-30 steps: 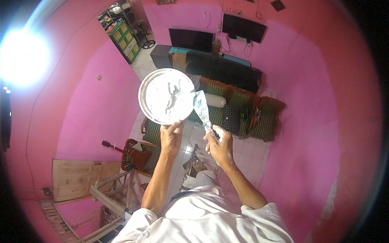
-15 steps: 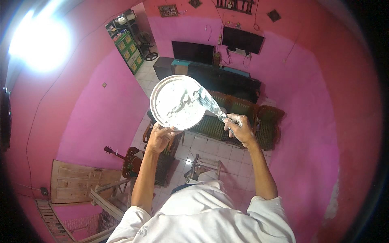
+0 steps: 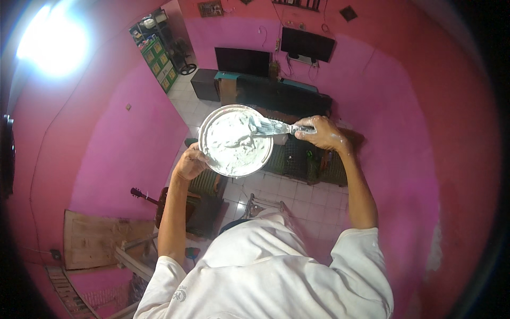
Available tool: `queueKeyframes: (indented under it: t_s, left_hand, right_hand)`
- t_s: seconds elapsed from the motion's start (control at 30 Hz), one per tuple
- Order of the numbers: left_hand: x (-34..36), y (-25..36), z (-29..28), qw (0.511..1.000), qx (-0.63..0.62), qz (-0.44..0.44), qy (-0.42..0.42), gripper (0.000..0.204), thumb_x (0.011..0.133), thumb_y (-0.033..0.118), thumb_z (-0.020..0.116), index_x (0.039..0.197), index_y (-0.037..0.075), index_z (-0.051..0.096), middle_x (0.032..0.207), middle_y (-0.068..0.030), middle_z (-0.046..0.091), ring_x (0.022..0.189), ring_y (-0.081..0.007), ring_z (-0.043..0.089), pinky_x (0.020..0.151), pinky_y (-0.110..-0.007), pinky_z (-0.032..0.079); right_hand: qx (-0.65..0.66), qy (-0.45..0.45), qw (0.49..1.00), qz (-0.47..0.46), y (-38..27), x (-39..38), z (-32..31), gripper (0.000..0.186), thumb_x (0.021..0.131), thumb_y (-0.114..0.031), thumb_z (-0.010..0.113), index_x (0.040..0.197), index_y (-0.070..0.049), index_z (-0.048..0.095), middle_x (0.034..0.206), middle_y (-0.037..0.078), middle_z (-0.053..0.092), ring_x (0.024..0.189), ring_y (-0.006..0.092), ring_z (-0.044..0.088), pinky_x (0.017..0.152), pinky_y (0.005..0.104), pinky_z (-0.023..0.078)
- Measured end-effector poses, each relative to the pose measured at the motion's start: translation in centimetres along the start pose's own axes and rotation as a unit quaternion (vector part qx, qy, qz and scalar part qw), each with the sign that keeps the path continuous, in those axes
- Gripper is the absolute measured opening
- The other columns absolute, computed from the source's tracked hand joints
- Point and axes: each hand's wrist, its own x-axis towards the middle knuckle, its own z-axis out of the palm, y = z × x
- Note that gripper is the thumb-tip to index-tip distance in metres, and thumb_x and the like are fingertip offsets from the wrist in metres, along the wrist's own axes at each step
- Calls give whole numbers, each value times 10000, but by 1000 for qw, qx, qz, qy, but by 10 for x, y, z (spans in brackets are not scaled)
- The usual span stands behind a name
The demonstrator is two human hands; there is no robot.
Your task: The person applies patching compound to a damaged area of the ceiling using a putty knife, holding a small plate with the compound in one hand while scraping and smoothing the material over the exposed wood and plaster surface.
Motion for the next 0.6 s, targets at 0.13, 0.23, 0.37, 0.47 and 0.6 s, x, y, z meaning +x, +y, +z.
queueKeyframes:
  t_s: [0.13, 0.23, 0.37, 0.47, 0.6]
  left_hand:
    - [-1, 0, -6, 1000, 11, -10, -8, 389, 593, -15, 464, 967, -87, 544, 889, -180, 627, 718, -256, 638, 708, -408, 540]
    - [-6, -6, -10, 1000, 14, -11, -12, 358, 614, -11, 460, 956, -78, 539, 872, -152, 626, 715, -239, 630, 700, -400, 542]
    - [-10, -7, -2, 999, 24, -21, -20, 331, 659, 13, 461, 970, -76, 530, 903, -161, 613, 748, -242, 628, 713, -425, 540]
    - [-12, -11, 7, 999, 25, -23, 0, 332, 665, 17, 463, 978, -72, 526, 890, -159, 613, 752, -254, 629, 716, -438, 538]
    - [-13, -19, 12, 998, 20, -4, 60, 349, 680, 22, 461, 1015, -66, 507, 922, -156, 608, 790, -262, 627, 716, -440, 534]
  right_hand:
    - [-49, -11, 999, 0, -8, 0, -17, 337, 757, -285, 635, 1022, -76, 636, 972, 150, 635, 933, 295, 602, 847, 364, 447]
    - [-82, -41, 996, -17, -9, -6, -15, 339, 753, -291, 634, 1016, -77, 638, 978, 137, 635, 930, 303, 599, 849, 371, 452]
    - [-87, -79, 993, -17, -11, -11, -8, 336, 751, -289, 637, 1013, -79, 640, 973, 138, 635, 926, 298, 600, 839, 362, 456]
    - [-85, -78, 993, -28, -4, -19, 5, 336, 751, -283, 640, 1007, -65, 640, 964, 146, 636, 907, 291, 606, 824, 352, 460]
    - [-3, -83, 996, -32, 0, -35, 17, 330, 758, -273, 636, 984, -33, 641, 940, 160, 638, 888, 286, 611, 811, 352, 457]
